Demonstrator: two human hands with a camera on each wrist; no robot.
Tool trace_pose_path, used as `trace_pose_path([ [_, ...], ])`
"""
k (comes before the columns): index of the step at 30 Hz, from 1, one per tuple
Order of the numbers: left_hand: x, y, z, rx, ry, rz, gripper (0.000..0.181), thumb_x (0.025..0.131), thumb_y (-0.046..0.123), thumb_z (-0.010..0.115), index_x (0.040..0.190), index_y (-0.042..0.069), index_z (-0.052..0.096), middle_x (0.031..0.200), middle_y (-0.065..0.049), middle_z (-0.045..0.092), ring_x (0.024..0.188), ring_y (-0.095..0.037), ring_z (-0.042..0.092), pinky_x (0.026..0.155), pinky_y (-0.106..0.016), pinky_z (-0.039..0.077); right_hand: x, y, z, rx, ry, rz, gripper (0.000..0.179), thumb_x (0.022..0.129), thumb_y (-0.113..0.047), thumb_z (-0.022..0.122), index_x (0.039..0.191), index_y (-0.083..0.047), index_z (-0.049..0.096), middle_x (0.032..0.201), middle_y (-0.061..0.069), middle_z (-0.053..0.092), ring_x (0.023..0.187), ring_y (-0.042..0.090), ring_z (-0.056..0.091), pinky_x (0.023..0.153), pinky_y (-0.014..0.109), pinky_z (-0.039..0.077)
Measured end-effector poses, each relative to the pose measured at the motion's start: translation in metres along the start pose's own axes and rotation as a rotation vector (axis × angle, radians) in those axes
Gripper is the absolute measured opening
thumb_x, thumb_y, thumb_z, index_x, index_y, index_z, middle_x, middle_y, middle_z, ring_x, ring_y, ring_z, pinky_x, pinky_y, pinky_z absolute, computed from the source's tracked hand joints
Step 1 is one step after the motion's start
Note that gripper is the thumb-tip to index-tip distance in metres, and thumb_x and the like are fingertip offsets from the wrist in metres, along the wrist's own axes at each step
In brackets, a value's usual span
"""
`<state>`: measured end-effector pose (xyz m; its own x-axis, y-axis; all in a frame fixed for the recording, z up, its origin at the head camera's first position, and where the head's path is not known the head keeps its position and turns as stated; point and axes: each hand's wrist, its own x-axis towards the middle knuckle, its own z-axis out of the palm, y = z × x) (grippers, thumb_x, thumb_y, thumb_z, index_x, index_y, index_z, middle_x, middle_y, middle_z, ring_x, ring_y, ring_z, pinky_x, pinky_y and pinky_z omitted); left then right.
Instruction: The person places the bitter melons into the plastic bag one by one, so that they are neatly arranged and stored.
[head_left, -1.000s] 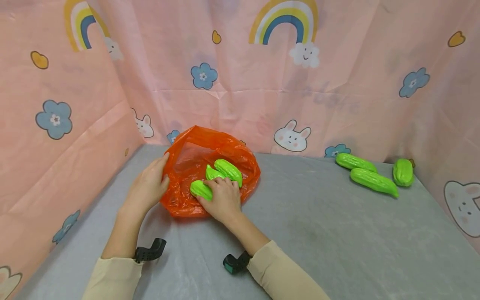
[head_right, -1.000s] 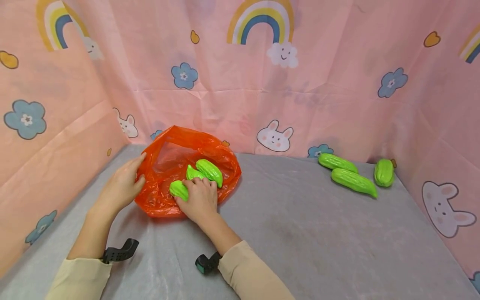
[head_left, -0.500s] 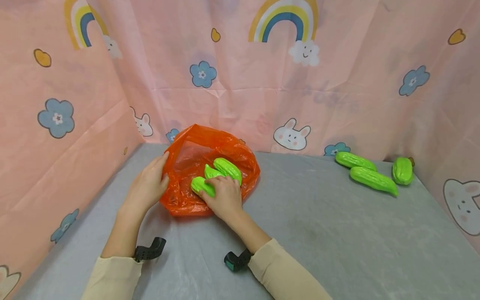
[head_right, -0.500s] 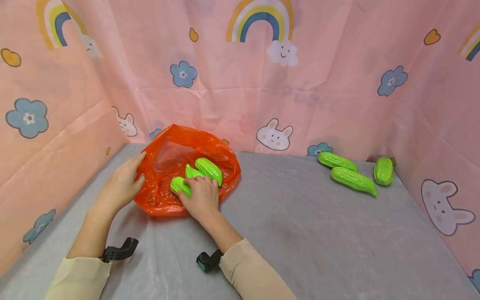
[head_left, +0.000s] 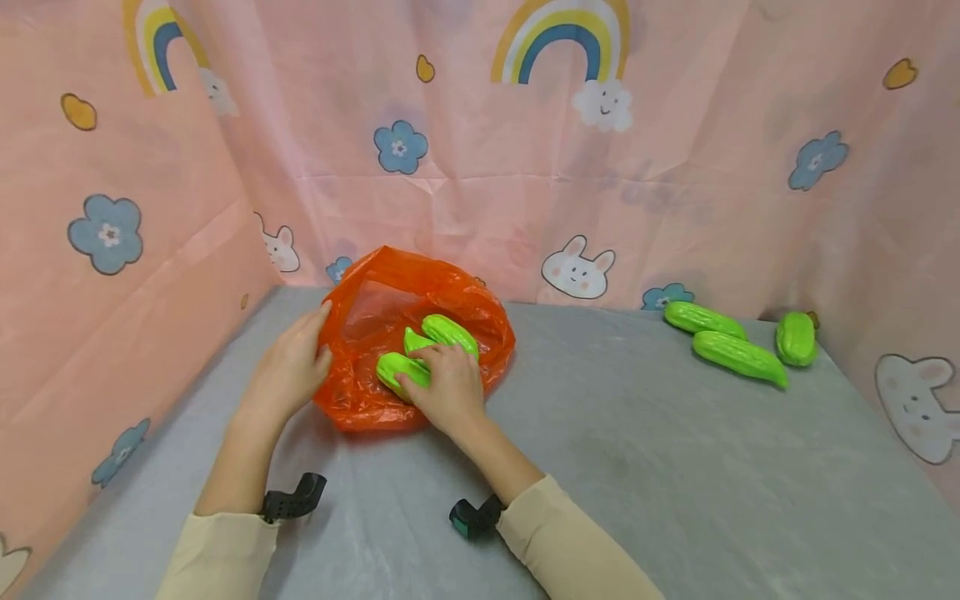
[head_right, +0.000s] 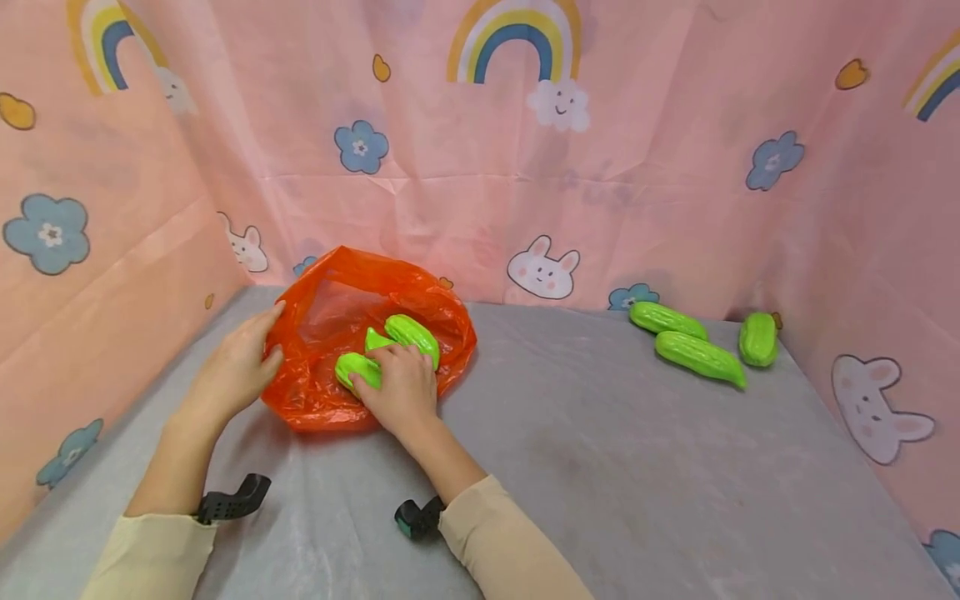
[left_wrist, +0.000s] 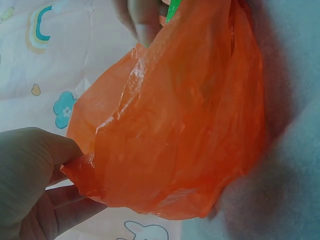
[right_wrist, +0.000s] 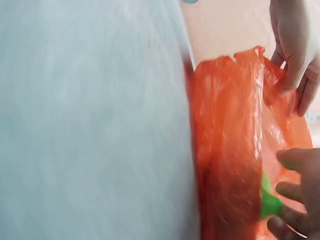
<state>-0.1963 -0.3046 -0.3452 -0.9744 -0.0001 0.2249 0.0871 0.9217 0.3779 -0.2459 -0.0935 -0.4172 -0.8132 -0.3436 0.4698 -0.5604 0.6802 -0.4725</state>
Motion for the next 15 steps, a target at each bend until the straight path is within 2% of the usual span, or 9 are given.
trace_pose_path([
  [3,0.002,0.003,-0.001,-0.008,0.004,0.004,0.062,0.097,0.003,0.049,0.156,-0.003,0.031,0.152,-0.029,0.044,0.137,-0.050,0.046,0.113,-0.064,0.040,0.003,0.000,-0.014,0.043,0.006,0.028,0.036,0.087,-0.039,0.077,0.114,-0.016,0.077,0.113,0.003,0.077,0.109,0.025,0.067,0.098,0.045,0.052],
  [7,0.001,0.003,-0.003,-0.010,0.011,0.002,0.062,0.096,0.003,0.049,0.155,-0.004,0.031,0.153,-0.030,0.043,0.138,-0.051,0.044,0.113,-0.066,0.039,0.005,0.001,-0.035,0.146,-0.030,0.065,0.036,0.090,-0.037,0.074,0.117,-0.014,0.076,0.117,0.005,0.075,0.115,0.025,0.065,0.102,0.046,0.052],
  [11,-0.001,0.001,-0.003,-0.009,0.013,0.002,0.062,0.096,0.004,0.049,0.155,-0.005,0.032,0.152,-0.031,0.043,0.136,-0.052,0.045,0.112,-0.067,0.039,0.000,0.008,-0.062,0.226,-0.070,0.029,0.034,0.091,-0.033,0.074,0.116,-0.010,0.076,0.118,0.007,0.075,0.116,0.026,0.066,0.102,0.045,0.054],
  [15,-0.003,-0.001,-0.003,-0.008,0.005,0.005,0.062,0.095,0.003,0.050,0.155,-0.006,0.032,0.149,-0.033,0.045,0.134,-0.053,0.046,0.110,-0.068,0.039,-0.009,0.023,-0.096,0.203,-0.099,-0.003,0.033,0.091,-0.031,0.074,0.115,-0.009,0.075,0.118,0.008,0.073,0.110,0.025,0.068,0.095,0.042,0.058],
])
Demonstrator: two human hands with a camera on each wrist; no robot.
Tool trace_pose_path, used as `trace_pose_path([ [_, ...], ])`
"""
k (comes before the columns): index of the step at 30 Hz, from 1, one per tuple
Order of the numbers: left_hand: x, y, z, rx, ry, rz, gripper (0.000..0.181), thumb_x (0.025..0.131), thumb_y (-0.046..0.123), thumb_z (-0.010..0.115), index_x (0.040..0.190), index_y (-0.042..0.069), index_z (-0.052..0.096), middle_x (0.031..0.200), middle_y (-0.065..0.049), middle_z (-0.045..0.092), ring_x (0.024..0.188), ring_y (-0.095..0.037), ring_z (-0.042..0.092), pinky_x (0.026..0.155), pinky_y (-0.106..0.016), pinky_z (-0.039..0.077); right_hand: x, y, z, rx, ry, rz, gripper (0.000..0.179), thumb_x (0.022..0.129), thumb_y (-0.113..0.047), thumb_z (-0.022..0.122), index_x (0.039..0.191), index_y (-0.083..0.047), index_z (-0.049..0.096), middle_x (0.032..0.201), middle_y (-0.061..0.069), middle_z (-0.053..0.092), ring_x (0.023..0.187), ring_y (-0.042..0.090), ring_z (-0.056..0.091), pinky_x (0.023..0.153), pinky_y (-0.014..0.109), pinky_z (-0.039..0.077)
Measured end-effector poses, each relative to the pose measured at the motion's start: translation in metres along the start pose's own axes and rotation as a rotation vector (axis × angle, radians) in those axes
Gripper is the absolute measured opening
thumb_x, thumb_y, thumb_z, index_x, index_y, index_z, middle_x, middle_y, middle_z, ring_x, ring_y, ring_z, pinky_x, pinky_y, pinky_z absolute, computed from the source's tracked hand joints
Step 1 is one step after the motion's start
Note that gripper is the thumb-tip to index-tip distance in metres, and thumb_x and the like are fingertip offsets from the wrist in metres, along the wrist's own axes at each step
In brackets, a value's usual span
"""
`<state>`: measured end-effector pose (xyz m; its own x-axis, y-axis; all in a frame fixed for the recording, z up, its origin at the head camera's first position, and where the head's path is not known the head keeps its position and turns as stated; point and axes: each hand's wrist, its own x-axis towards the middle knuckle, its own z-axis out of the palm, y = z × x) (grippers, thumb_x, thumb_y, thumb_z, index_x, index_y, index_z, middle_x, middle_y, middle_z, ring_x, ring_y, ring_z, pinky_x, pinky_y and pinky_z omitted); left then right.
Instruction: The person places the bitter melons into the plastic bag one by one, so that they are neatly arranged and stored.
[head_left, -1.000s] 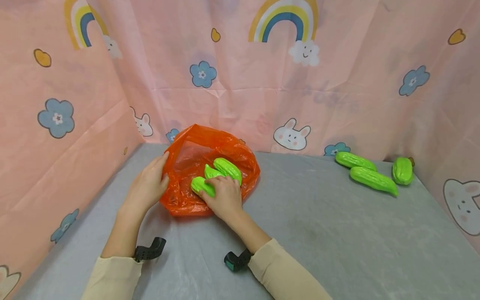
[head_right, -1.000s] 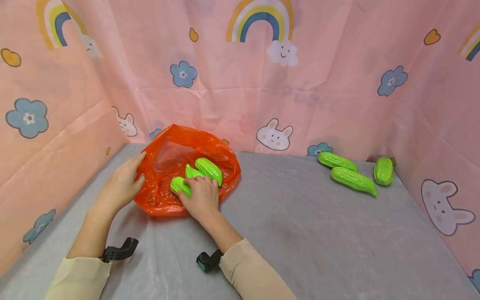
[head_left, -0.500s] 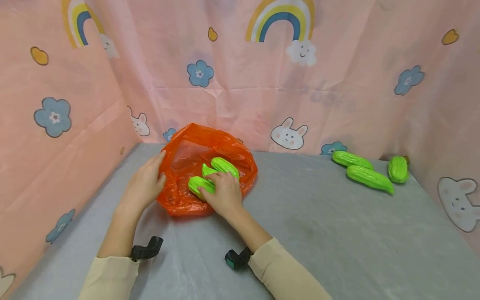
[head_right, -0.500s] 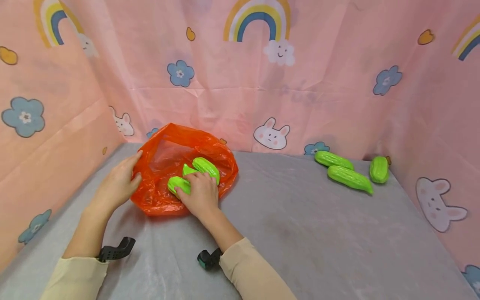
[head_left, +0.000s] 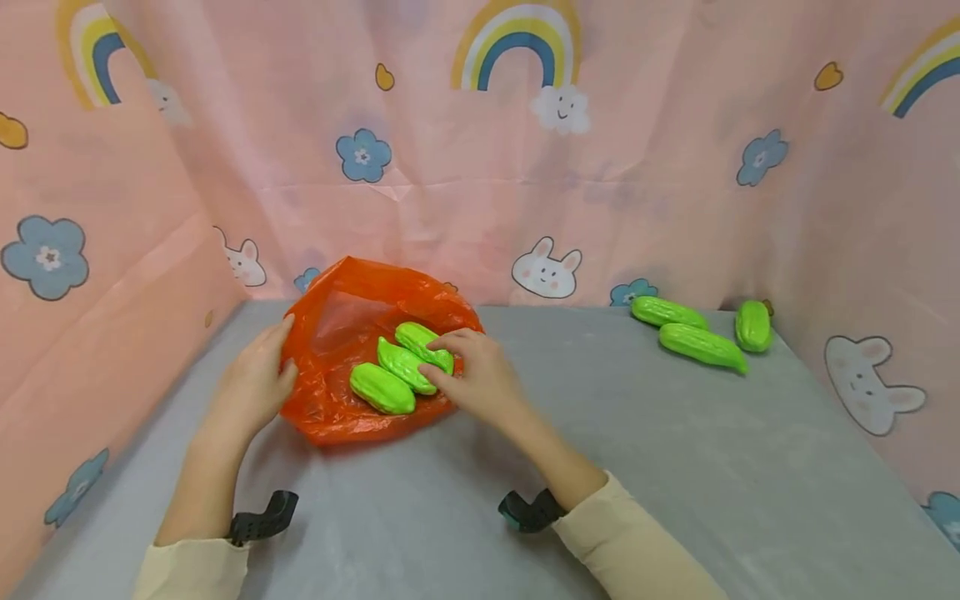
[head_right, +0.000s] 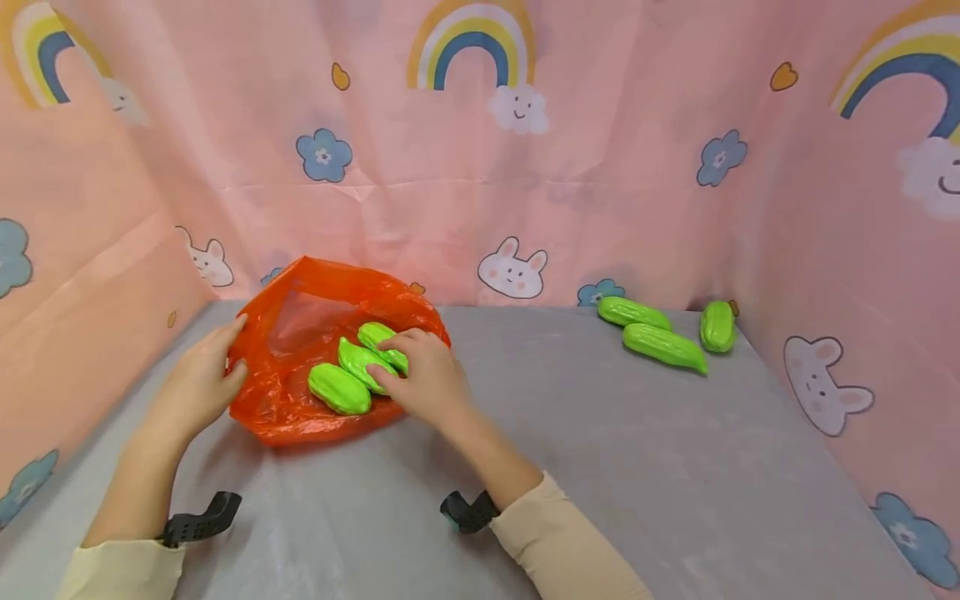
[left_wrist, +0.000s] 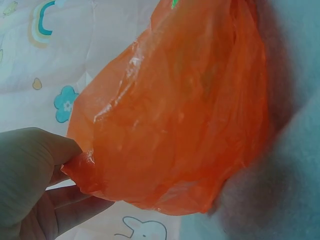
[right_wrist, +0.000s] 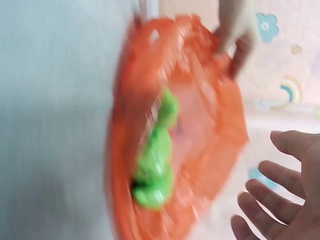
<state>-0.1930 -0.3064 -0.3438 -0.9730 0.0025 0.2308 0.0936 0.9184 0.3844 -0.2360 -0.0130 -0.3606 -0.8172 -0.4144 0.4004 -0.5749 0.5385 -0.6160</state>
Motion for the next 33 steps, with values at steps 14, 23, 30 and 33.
trace_pose_path([
  [14,0.001,0.004,0.000,0.029,-0.034,-0.021,0.063,0.098,0.007,0.052,0.156,-0.003,0.031,0.152,-0.030,0.044,0.137,-0.050,0.045,0.111,-0.067,0.039,-0.027,0.053,-0.124,-0.191,-0.040,-0.048,0.037,0.092,-0.033,0.073,0.125,-0.015,0.071,0.133,0.005,0.067,0.118,0.028,0.065,0.088,0.048,0.060],
  [23,0.009,0.004,0.008,0.052,-0.039,0.010,0.062,0.098,0.006,0.051,0.156,-0.003,0.031,0.152,-0.029,0.044,0.138,-0.050,0.044,0.112,-0.066,0.039,-0.055,0.097,-0.170,-0.258,0.037,0.027,0.034,0.094,-0.026,0.072,0.125,-0.013,0.070,0.131,0.008,0.067,0.114,0.028,0.063,0.089,0.049,0.056],
  [30,0.005,0.000,0.010,0.032,-0.029,-0.002,0.064,0.096,0.003,0.053,0.155,-0.005,0.031,0.150,-0.032,0.045,0.136,-0.052,0.046,0.111,-0.067,0.040,-0.054,0.113,-0.181,-0.267,0.086,0.013,0.037,0.093,-0.026,0.074,0.126,-0.010,0.070,0.128,0.013,0.069,0.118,0.035,0.063,0.093,0.058,0.053],
  [33,0.004,0.000,0.008,0.031,-0.029,-0.015,0.064,0.097,0.004,0.053,0.156,-0.003,0.031,0.149,-0.031,0.046,0.135,-0.052,0.047,0.110,-0.067,0.041,-0.053,0.119,-0.185,-0.270,0.121,0.022,0.037,0.092,-0.025,0.074,0.125,-0.009,0.071,0.130,0.016,0.068,0.124,0.038,0.060,0.096,0.063,0.051],
])
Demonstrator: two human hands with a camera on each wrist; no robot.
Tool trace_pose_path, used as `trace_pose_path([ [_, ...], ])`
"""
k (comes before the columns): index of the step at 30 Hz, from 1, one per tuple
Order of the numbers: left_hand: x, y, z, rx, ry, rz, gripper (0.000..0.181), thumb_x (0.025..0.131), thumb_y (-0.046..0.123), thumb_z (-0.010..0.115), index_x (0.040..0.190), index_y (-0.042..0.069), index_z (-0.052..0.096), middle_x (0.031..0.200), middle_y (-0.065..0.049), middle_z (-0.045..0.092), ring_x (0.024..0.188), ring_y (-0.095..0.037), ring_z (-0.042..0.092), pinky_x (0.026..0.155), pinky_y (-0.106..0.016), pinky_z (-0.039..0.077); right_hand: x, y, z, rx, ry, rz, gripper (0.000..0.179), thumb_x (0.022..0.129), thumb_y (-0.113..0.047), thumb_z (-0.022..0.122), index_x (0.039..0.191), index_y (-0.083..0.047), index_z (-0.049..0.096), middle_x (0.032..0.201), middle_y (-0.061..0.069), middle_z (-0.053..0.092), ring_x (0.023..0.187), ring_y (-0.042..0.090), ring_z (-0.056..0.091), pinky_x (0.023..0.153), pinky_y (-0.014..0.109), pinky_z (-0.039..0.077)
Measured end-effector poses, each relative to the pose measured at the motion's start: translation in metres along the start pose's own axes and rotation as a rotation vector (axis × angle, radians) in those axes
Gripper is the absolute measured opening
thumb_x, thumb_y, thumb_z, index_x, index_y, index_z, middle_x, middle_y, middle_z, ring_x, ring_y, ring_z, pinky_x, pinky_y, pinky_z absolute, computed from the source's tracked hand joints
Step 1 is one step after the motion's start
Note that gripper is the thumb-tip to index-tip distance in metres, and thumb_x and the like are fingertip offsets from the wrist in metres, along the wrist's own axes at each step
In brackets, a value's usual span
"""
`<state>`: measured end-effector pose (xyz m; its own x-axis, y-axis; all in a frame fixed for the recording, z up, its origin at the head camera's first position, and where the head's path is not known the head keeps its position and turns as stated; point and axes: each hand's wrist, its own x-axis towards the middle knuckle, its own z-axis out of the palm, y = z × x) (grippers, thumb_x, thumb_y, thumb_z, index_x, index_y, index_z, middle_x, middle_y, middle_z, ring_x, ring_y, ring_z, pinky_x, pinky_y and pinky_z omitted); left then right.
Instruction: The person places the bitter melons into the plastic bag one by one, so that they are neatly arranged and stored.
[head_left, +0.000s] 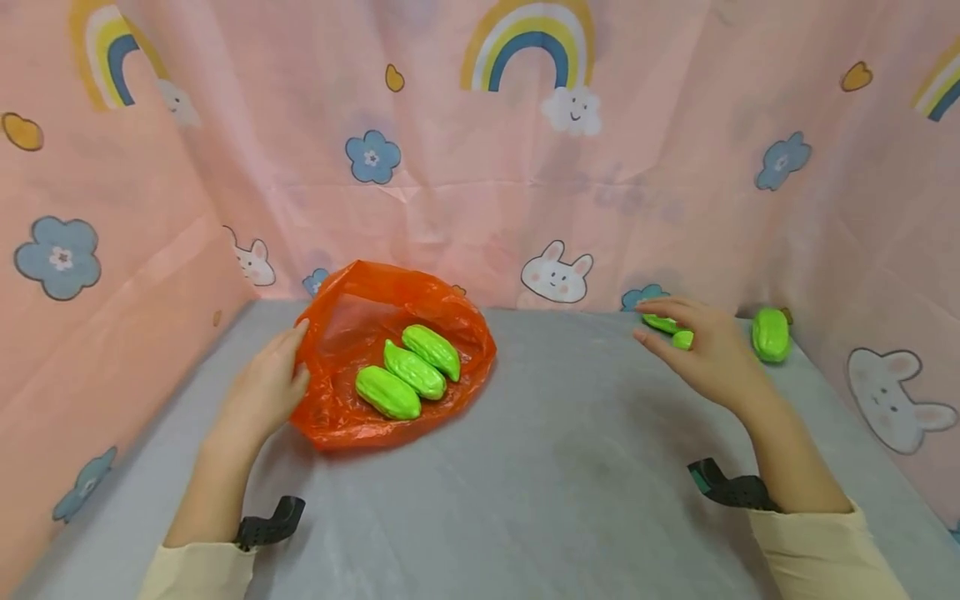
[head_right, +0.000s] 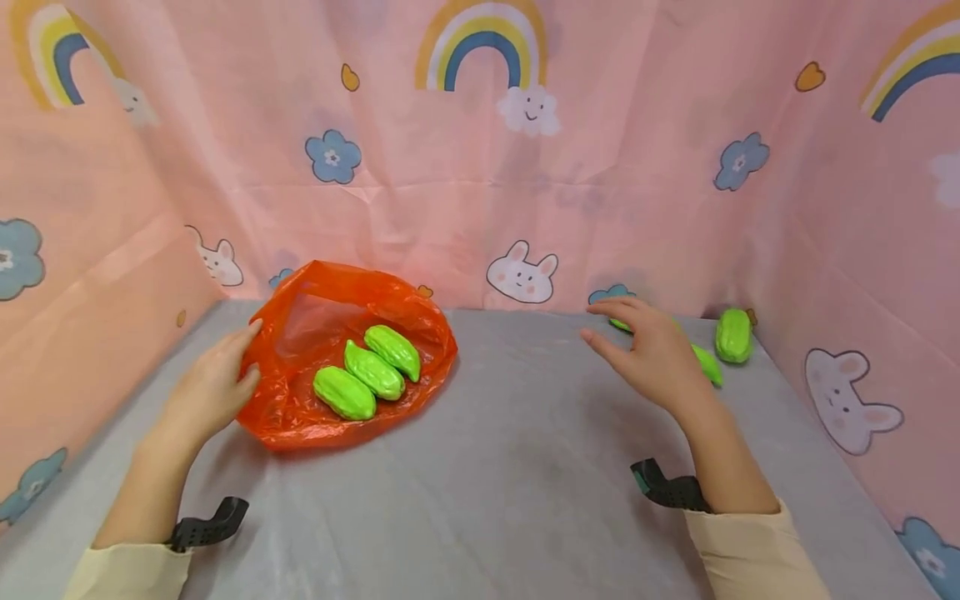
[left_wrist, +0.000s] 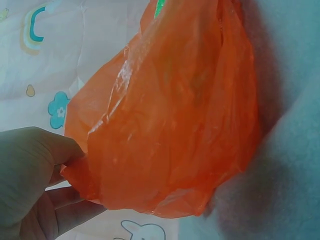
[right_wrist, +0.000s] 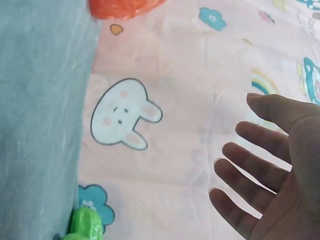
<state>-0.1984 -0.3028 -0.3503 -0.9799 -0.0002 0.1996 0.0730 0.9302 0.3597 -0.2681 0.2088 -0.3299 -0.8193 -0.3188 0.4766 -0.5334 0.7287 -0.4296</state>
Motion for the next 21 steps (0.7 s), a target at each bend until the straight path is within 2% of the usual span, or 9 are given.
trace_pose_path([
  [7,0.000,0.002,-0.004,-0.002,0.003,-0.001,0.063,0.097,0.005,0.052,0.156,-0.003,0.030,0.151,-0.031,0.044,0.136,-0.052,0.046,0.109,-0.067,0.042,-0.004,0.013,-0.006,-0.066,0.006,0.074,0.039,0.094,-0.028,0.071,0.126,-0.006,0.069,0.130,0.020,0.066,0.117,0.042,0.062,0.089,0.066,0.054],
  [10,0.001,0.003,-0.007,0.000,0.014,0.015,0.062,0.097,0.004,0.052,0.156,-0.004,0.031,0.151,-0.031,0.045,0.136,-0.052,0.046,0.109,-0.067,0.041,-0.004,0.020,-0.006,-0.062,0.001,0.096,0.041,0.095,-0.029,0.071,0.128,-0.004,0.067,0.131,0.022,0.065,0.117,0.043,0.061,0.090,0.066,0.053],
  [17,-0.003,0.003,-0.005,0.007,0.022,0.030,0.062,0.096,0.004,0.052,0.155,-0.005,0.033,0.147,-0.031,0.048,0.132,-0.051,0.050,0.107,-0.066,0.044,-0.002,0.036,-0.007,-0.052,0.052,0.116,0.042,0.095,-0.025,0.070,0.129,-0.001,0.065,0.131,0.026,0.063,0.114,0.044,0.059,0.094,0.068,0.049],
  [21,-0.002,0.002,-0.006,0.004,0.034,0.036,0.061,0.096,0.003,0.051,0.154,-0.006,0.033,0.148,-0.032,0.047,0.132,-0.052,0.049,0.107,-0.067,0.043,-0.003,0.048,-0.009,-0.058,0.065,0.159,0.044,0.096,-0.026,0.069,0.132,-0.001,0.063,0.134,0.027,0.062,0.116,0.045,0.059,0.097,0.069,0.048],
])
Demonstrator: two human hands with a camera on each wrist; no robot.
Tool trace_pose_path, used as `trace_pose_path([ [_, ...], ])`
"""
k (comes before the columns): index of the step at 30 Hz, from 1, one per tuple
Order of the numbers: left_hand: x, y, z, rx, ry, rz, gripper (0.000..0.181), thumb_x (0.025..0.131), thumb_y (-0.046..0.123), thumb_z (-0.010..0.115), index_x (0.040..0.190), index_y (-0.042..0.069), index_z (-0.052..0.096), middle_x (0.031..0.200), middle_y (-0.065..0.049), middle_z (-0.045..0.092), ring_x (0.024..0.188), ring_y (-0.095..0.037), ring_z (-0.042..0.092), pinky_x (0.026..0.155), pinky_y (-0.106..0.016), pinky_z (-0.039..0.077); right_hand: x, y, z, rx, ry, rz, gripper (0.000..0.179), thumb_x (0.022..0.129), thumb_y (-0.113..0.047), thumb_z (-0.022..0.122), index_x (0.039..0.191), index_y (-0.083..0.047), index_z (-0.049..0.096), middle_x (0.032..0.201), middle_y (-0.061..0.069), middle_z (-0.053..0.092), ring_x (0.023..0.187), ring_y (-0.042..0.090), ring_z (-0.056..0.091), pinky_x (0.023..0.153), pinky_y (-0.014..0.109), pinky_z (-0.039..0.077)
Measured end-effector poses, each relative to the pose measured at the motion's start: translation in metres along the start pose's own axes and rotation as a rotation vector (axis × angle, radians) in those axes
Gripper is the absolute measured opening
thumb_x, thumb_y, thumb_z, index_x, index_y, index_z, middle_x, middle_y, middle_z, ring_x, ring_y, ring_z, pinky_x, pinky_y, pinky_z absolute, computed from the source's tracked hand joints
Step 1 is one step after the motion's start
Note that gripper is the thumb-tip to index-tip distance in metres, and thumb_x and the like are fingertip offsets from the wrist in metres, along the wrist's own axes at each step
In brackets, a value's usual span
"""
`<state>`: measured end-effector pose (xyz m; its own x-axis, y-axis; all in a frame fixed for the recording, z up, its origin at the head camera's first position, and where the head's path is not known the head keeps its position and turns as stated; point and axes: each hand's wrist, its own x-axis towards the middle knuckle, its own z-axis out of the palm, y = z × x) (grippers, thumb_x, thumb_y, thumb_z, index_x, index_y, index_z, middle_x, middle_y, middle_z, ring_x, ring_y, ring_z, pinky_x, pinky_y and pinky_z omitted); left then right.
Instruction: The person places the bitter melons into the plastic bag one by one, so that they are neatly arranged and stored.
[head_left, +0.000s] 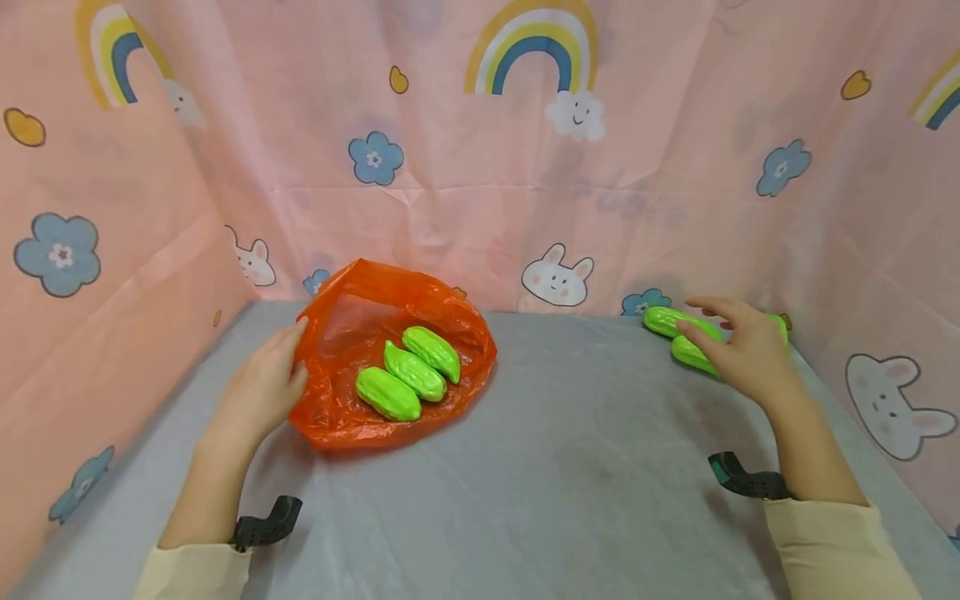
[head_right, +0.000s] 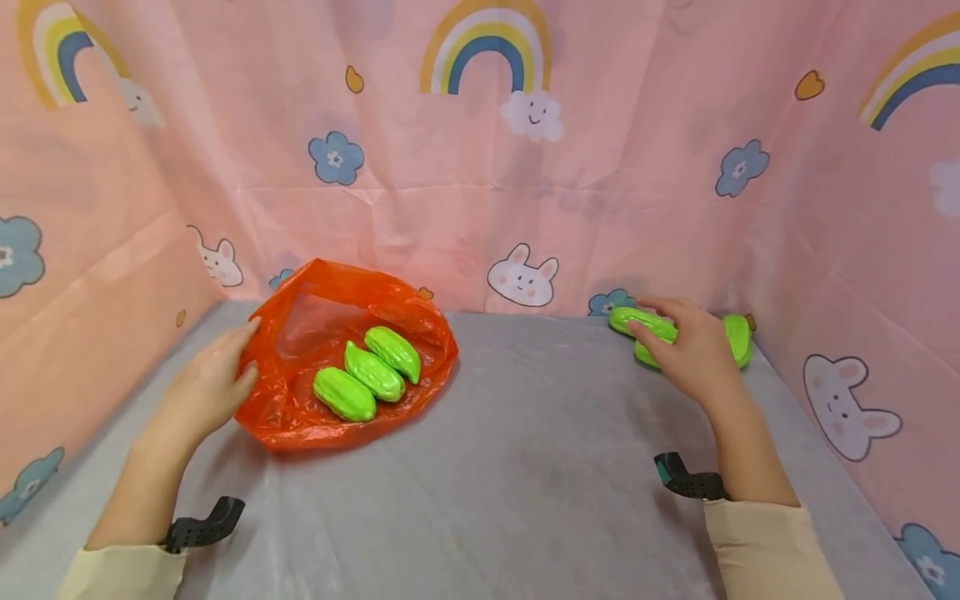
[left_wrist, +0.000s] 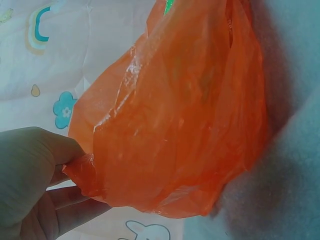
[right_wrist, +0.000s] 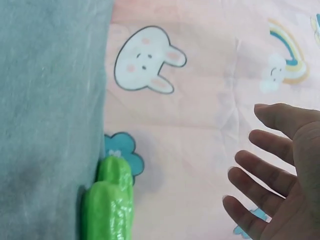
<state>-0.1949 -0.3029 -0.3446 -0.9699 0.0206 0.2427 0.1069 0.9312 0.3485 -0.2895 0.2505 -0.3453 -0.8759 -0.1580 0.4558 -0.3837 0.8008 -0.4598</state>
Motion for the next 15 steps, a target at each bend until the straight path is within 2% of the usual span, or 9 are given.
trace_pose_path([
  [8,0.003,-0.001,0.000,0.009,-0.011,-0.012,0.061,0.097,0.003,0.050,0.155,-0.005,0.033,0.150,-0.031,0.046,0.135,-0.051,0.047,0.109,-0.067,0.041,0.002,0.024,0.002,0.016,-0.014,0.087,0.049,0.100,-0.034,0.061,0.136,-0.001,0.059,0.138,0.030,0.058,0.120,0.047,0.055,0.099,0.069,0.046],
  [15,0.001,-0.001,0.002,0.018,0.001,-0.003,0.060,0.096,0.003,0.050,0.154,-0.006,0.035,0.148,-0.031,0.048,0.133,-0.051,0.049,0.108,-0.066,0.043,-0.001,0.043,0.004,-0.007,-0.033,0.121,0.050,0.101,-0.034,0.059,0.137,0.000,0.059,0.135,0.032,0.059,0.120,0.047,0.054,0.096,0.066,0.046],
])
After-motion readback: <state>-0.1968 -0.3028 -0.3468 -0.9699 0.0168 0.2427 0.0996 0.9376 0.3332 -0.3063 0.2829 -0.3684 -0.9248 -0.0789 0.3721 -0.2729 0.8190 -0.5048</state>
